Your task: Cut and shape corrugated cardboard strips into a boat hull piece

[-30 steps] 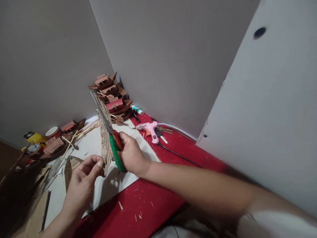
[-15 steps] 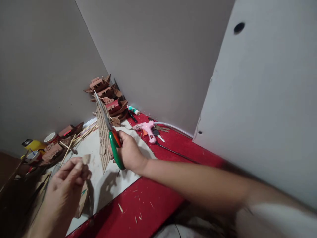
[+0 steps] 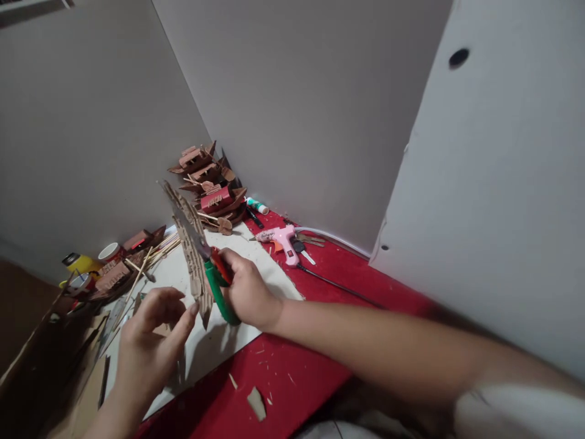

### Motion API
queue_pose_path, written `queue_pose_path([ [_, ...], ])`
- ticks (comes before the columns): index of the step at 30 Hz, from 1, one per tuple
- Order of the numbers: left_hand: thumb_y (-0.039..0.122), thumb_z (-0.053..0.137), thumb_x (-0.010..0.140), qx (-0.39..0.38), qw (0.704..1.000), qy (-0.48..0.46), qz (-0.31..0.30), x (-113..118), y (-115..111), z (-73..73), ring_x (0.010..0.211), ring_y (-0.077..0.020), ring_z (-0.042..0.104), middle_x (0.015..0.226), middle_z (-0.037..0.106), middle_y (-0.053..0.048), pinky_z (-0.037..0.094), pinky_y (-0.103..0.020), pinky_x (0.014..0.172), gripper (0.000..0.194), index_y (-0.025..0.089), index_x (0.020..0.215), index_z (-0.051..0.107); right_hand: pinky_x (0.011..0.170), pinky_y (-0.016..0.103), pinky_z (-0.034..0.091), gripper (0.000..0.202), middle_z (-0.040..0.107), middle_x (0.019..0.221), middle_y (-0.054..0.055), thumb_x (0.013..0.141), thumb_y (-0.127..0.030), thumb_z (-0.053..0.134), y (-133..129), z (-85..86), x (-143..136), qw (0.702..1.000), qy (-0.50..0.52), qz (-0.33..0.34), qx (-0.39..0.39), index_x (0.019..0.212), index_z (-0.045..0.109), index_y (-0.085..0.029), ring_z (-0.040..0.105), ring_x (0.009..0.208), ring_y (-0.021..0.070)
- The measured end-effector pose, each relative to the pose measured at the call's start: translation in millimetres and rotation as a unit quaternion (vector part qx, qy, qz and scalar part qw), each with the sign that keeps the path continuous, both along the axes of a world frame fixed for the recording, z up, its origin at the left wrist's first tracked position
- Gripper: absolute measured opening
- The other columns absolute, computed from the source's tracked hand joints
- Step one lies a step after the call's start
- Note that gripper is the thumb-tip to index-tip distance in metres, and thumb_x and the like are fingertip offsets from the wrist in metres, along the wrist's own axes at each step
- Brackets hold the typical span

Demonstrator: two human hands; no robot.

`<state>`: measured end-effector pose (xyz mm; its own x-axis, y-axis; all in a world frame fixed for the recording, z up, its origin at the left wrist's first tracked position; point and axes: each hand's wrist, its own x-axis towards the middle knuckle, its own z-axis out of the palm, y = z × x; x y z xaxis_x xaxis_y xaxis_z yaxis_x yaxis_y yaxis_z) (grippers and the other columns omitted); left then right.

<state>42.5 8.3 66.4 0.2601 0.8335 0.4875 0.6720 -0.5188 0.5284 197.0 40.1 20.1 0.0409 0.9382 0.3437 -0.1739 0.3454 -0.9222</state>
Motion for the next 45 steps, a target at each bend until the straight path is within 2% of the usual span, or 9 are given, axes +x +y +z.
queue_pose_path([
  [5,0.027,0.056,0.081,0.042,0.989,0.141,0.008,-4,5,-13.1,0.059,-0.0155,0.059,0.066,0.064,-0.002,0.042,-0.026,0.059,0.008,0.021,0.078,0.06,0.057,0.019,0.038,0.016,0.049,0.068,-0.006,0.07,-0.011,0.062,-6,-4.5,-3,0.996,-0.062,-0.005,0.071,0.078,0.05,-0.018,0.042,0.058,0.0073],
  [17,0.02,0.052,0.084,0.112,0.976,0.187,0.001,-5,10,-21.8,0.059,-0.0163,0.063,0.066,0.066,-0.003,0.042,-0.025,0.058,0.008,0.019,0.079,0.058,0.055,0.019,0.035,0.009,0.051,0.067,-0.006,0.074,-0.016,0.059,-8,-1.8,-4,0.993,-0.087,0.014,0.075,0.078,0.051,-0.018,0.042,0.059,0.0079],
  [23,0.022,0.054,0.083,0.051,0.994,0.095,0.008,-4,9,-20.5,0.057,-0.0139,0.059,0.064,0.064,-0.001,0.042,-0.024,0.059,0.01,0.019,0.074,0.06,0.056,0.018,0.038,0.013,0.053,0.07,-0.005,0.071,-0.013,0.06,-9,1.3,-6,0.998,-0.026,0.058,0.023,0.079,0.052,-0.017,0.046,0.062,0.008],
  [26,0.027,0.056,0.082,-0.04,0.999,0.001,0.03,-4,9,-14.8,0.051,-0.012,0.053,0.057,0.059,0.002,0.04,-0.022,0.055,0.018,0.019,0.067,0.059,0.056,0.018,0.039,0.017,0.054,0.07,-0.005,0.069,-0.014,0.064,-9,4.2,-6,0.998,0.017,0.067,0.002,0.079,0.051,-0.018,0.048,0.063,0.0084],
  [33,0.029,0.065,0.075,-0.203,0.958,-0.196,0.043,-5,12,-3.8,0.05,-0.0111,0.055,0.052,0.06,0.002,0.042,-0.02,0.052,0.016,0.018,0.064,0.062,0.052,0.019,0.041,0.027,0.05,0.063,-0.007,0.063,-0.016,0.071,-7,15.3,-2,0.986,0.085,0.114,-0.084,0.074,0.047,-0.018,0.047,0.055,0.008],
  [36,0.027,0.067,0.073,-0.212,0.944,-0.246,0.066,-9,15,-1.0,0.049,-0.0106,0.055,0.052,0.06,0.004,0.043,-0.02,0.052,0.013,0.018,0.064,0.062,0.055,0.021,0.042,0.03,0.048,0.062,-0.007,0.061,-0.018,0.074,-4,17.3,1,0.984,0.09,0.117,-0.104,0.077,0.048,-0.018,0.047,0.057,0.0089],
  [40,0.021,0.066,0.074,-0.14,0.931,-0.324,0.09,-25,17,12.0,0.05,-0.0102,0.053,0.052,0.059,0.005,0.042,-0.02,0.051,0.008,0.02,0.067,0.061,0.054,0.022,0.042,0.033,0.05,0.063,-0.006,0.058,-0.021,0.076,2,15.8,3,0.987,0.085,0.079,-0.113,0.078,0.05,-0.017,0.048,0.058,0.0097],
  [42,0.022,0.063,0.077,-0.124,0.934,-0.329,0.059,-35,17,19.0,0.049,-0.0105,0.05,0.051,0.056,0.004,0.041,-0.021,0.049,0.016,0.02,0.061,0.059,0.051,0.02,0.041,0.031,0.05,0.063,-0.006,0.059,-0.019,0.075,4,14.1,3,0.988,0.083,0.07,-0.114,0.077,0.05,-0.017,0.047,0.057,0.0094],
  [45,0.024,0.059,0.08,-0.187,0.954,-0.234,-0.01,-43,17,23.8,0.043,-0.0101,0.043,0.043,0.048,0.002,0.036,-0.022,0.043,0.037,0.018,0.045,0.05,0.05,0.02,0.04,0.028,0.049,0.062,-0.007,0.06,-0.017,0.073,2,12.5,2,0.99,0.08,0.067,-0.096,0.074,0.049,-0.017,0.046,0.055,0.0084],
])
